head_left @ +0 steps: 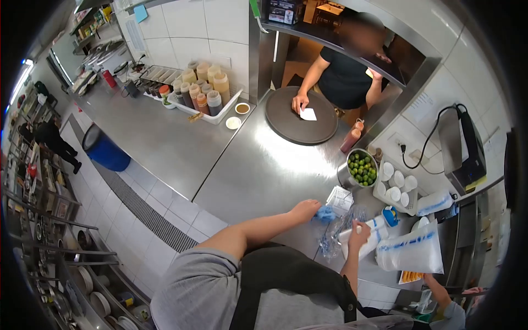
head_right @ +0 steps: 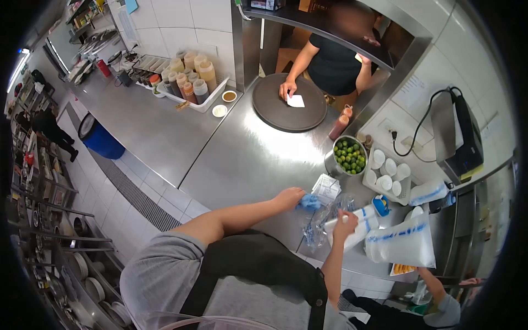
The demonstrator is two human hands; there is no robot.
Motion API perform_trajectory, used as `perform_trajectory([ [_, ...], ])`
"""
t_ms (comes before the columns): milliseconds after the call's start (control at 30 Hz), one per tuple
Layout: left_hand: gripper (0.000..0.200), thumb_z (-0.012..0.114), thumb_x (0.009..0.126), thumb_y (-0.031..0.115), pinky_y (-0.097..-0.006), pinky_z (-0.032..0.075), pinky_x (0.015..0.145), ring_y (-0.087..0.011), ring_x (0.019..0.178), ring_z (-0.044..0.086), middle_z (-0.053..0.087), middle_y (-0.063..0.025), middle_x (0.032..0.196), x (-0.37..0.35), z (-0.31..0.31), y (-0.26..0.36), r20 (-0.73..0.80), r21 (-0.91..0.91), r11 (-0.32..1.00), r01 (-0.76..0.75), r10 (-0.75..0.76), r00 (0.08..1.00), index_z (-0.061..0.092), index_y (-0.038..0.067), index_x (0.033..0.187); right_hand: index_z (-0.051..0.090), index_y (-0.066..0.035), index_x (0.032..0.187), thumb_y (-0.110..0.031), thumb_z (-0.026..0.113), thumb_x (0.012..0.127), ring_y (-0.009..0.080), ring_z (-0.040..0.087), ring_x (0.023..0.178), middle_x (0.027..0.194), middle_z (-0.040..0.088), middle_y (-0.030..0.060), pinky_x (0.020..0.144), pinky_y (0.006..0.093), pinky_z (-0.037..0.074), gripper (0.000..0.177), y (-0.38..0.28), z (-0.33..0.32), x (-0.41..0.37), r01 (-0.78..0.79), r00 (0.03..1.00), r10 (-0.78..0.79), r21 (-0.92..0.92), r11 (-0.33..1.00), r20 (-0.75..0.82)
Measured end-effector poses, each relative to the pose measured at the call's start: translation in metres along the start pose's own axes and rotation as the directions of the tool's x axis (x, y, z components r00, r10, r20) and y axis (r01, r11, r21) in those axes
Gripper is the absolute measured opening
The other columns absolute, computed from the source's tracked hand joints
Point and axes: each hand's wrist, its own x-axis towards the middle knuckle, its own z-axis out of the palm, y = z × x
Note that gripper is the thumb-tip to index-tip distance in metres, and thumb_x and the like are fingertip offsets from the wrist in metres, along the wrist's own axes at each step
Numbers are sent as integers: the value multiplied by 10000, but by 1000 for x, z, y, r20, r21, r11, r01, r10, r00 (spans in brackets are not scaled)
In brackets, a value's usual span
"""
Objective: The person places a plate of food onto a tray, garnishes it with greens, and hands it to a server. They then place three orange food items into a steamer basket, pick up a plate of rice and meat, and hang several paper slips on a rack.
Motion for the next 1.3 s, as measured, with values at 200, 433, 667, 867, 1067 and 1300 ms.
perform_trajectory([
  [200, 135, 572, 799, 18, -401, 529, 856, -304, 1018, 604, 604, -121, 1007, -16, -11, -21, -61, -80, 984, -158, 153, 986, 601, 39, 930, 647, -73, 1143, -285, 759, 828, 372, 539, 1093, 1160, 577, 159, 984, 479, 413, 396, 58, -49, -33, -182, 981, 147, -341, 922, -126],
  [433, 179, 557, 788, -12, -455, 499, 894, -378, 1019, 583, 605, -180, 1035, -6, -7, -28, 4, -171, 974, -150, 153, 988, 592, 14, 962, 594, -21, 1298, -269, 714, 860, 421, 499, 1207, 1300, 548, 220, 1034, 518, 402, 518, 100, -28, -85, -23, 993, -1, -202, 979, -121],
  [667, 530, 640, 873, 9, -462, 411, 1068, -451, 1264, 486, 481, -281, 1376, -29, -40, 8, 104, -325, 946, -22, 59, 993, 475, 12, 1376, 502, -92, 1401, -256, 631, 911, 375, 450, 1306, 1414, 478, 180, 1083, 503, 355, 532, 50, -25, -92, -244, 960, 198, -238, 940, -199],
  [867, 579, 691, 857, 26, -454, 359, 1116, -403, 1338, 424, 436, -230, 1431, -70, -43, 15, 140, -263, 965, -13, 52, 989, 481, 40, 1396, 422, -24, 1435, -220, 529, 1011, 334, 509, 1217, 1354, 458, 220, 1067, 403, 402, 480, 51, -41, -94, -285, 825, 386, 286, 915, -412],
  [1067, 538, 675, 871, 13, -446, 396, 1066, -376, 1301, 465, 462, -211, 1409, -50, -47, 39, 83, -172, 985, 2, 13, 996, 503, 36, 1380, 507, 9, 1294, -253, 533, 1021, 184, 540, 952, 1173, 528, 127, 841, 333, 483, 379, 112, -61, -98, -296, 470, 728, 688, 663, -499],
  [1300, 298, 626, 869, -39, -417, 485, 895, -350, 1026, 613, 642, -191, 1118, 31, -7, 184, -68, -274, 943, -191, 179, 982, 621, -14, 1166, 558, -3, 1245, -296, 607, 985, 238, 536, 941, 1188, 521, 160, 830, 349, 472, 394, 270, -204, -38, -451, 384, 546, 365, 815, -744],
])
